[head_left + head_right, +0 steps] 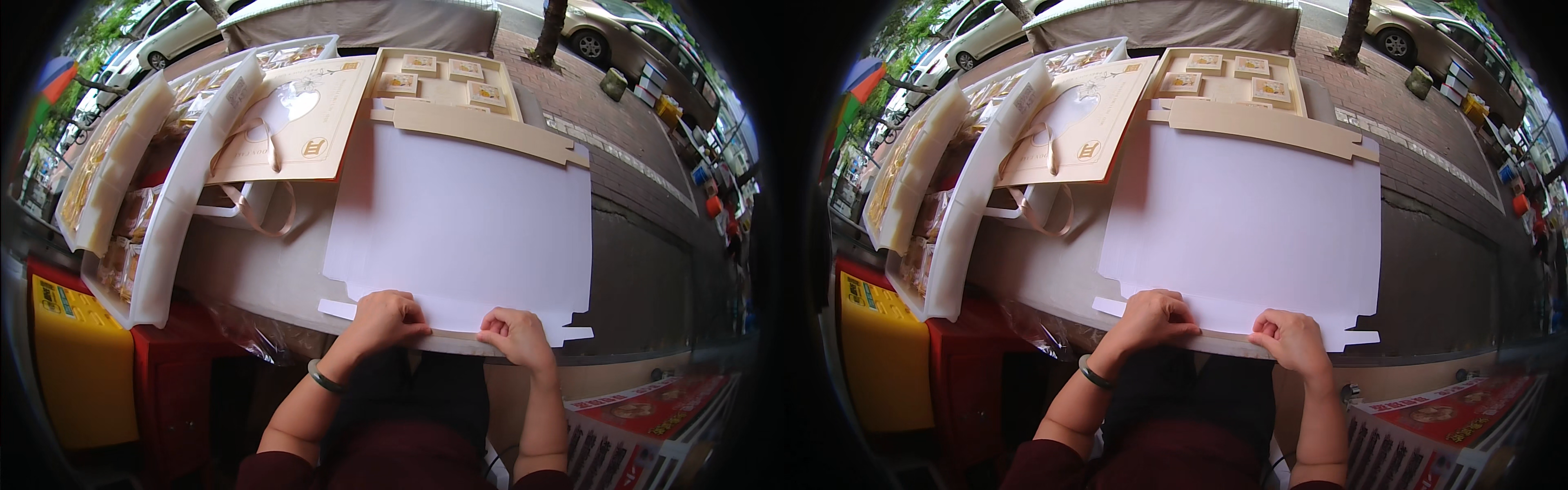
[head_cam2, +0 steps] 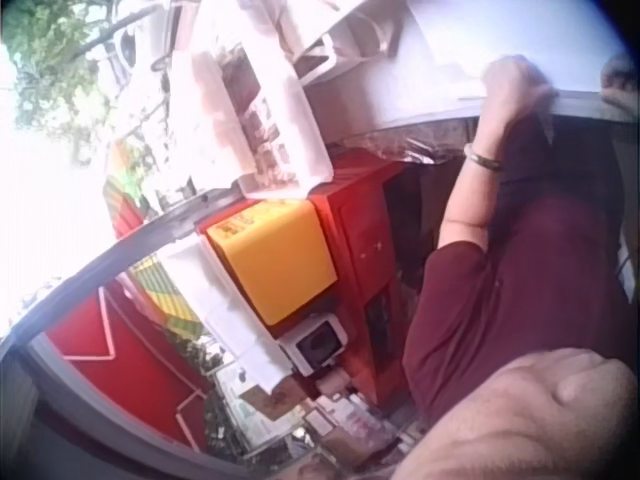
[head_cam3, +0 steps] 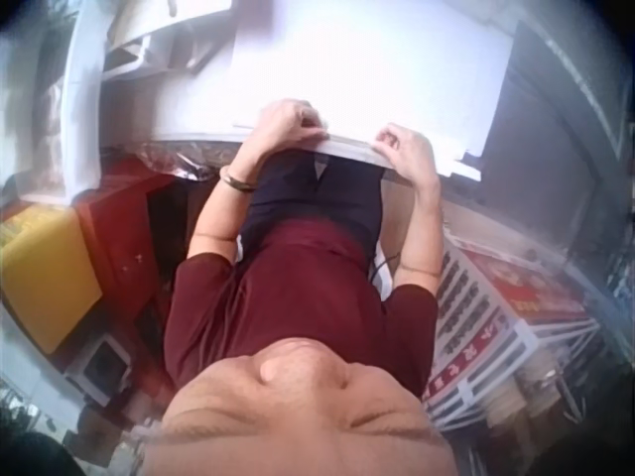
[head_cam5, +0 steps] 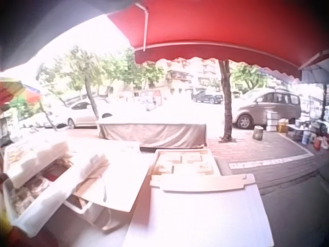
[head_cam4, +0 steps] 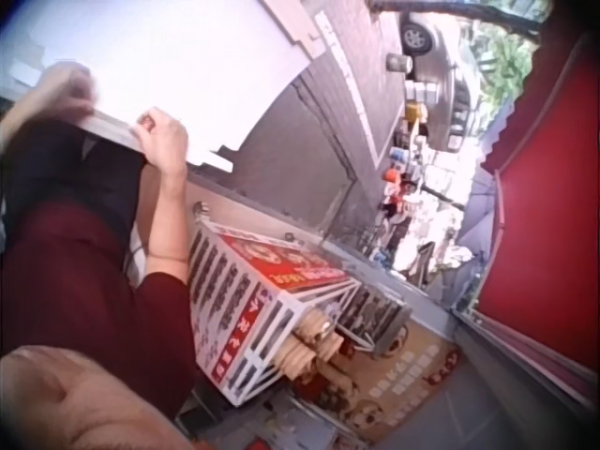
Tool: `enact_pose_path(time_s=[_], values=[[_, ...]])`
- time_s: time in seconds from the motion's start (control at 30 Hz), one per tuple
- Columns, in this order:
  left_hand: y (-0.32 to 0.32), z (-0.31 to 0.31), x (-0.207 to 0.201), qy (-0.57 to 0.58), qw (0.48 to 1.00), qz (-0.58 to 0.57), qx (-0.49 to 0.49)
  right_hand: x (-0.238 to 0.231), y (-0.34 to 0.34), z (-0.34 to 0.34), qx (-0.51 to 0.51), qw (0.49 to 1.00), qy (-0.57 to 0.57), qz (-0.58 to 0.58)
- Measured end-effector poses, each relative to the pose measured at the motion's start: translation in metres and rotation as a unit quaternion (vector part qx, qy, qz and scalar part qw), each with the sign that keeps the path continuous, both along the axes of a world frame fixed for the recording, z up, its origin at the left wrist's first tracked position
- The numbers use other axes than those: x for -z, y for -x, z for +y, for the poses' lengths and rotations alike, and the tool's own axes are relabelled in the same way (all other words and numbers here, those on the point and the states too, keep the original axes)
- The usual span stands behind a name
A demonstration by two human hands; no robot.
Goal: The person folds a cardboard box by hand, pressing down the edges and sides on a table.
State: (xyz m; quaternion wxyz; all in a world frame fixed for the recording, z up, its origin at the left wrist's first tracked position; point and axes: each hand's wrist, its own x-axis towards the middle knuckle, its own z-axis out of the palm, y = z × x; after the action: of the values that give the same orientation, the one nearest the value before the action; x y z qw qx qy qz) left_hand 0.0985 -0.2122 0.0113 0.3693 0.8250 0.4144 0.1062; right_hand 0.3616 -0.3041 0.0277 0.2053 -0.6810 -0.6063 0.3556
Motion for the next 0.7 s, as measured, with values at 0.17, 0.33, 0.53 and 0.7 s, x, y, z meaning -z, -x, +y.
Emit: enact_pose_path(time_s=[0.17,0.33,0.53,0.7], values=[[-0.003,-0.001,0.0,-0.081,0.997,-0.001,-0.018,0.004,0.004,-0.004,-0.003,0.998,-0.045,-0.04],[0.002,-0.009,0.002,-0.151,0.988,-0.023,-0.001,0.002,0.003,0.002,-0.024,0.998,-0.057,-0.029],[0.096,-0.007,0.012,-0.371,0.901,0.011,-0.225,0.005,-0.006,-0.008,-0.018,0.998,-0.06,0.008],[0.13,0.007,0.026,-0.403,0.887,0.111,-0.197,0.004,-0.006,-0.003,-0.039,0.997,-0.062,0.002]])
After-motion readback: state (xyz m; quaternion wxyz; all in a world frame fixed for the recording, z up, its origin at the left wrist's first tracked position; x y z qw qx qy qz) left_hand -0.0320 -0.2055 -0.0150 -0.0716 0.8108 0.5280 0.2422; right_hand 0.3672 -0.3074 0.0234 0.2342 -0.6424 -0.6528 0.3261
